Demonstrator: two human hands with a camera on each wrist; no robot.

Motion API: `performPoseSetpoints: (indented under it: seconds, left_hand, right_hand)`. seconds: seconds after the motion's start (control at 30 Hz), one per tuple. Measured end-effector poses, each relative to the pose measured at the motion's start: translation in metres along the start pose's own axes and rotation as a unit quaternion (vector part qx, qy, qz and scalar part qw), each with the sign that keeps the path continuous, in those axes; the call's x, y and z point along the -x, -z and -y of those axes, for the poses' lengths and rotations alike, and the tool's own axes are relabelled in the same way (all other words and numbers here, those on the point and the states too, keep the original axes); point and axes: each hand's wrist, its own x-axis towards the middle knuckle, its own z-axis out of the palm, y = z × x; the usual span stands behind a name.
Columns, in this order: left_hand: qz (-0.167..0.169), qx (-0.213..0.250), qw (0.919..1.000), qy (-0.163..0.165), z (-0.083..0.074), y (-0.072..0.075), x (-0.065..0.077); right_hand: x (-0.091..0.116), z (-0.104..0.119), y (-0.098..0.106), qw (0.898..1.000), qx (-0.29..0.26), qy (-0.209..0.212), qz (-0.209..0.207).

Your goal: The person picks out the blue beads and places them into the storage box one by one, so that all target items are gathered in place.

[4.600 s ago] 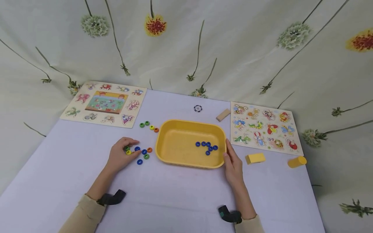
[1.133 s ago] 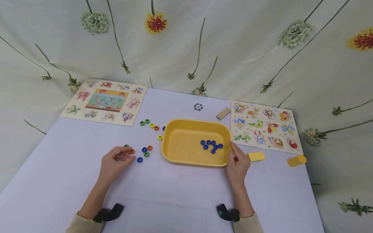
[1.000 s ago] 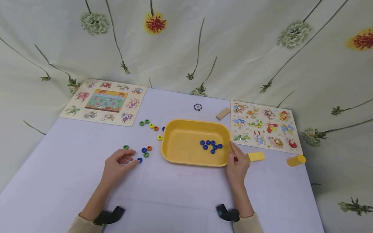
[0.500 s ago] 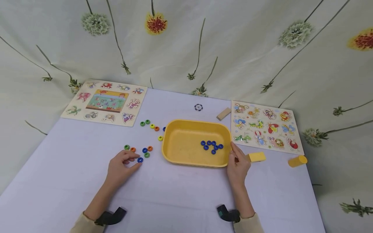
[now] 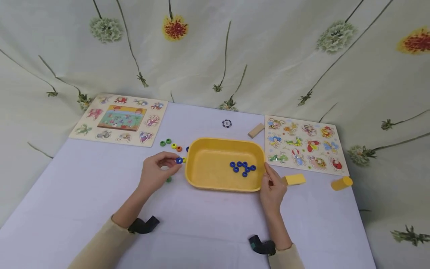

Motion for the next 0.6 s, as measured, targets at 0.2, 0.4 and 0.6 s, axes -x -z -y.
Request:
performPoseSetpoints:
  seconds: [0.2,0.4,0.6]
  left_hand:
    - [0.085,0.006,0.9963,0.004,-0.019,-0.049,-0.032]
    - [0.169,-0.059,0.9828,0.046,-0.022,-0.086,-0.05]
    - [0.231,-0.109,0.9632,0.083,-0.019,-0.108,-0.06]
  right_hand:
    - [0.0,-0.027,-0.004,1.0,0.0,0.0,-0.01]
    - [0.0,-0.027,-0.004,1.0,-0.001,0.007,-0.014]
    - [0.0,-0.026,-0.005,1.0,0.004,0.006,-0.014]
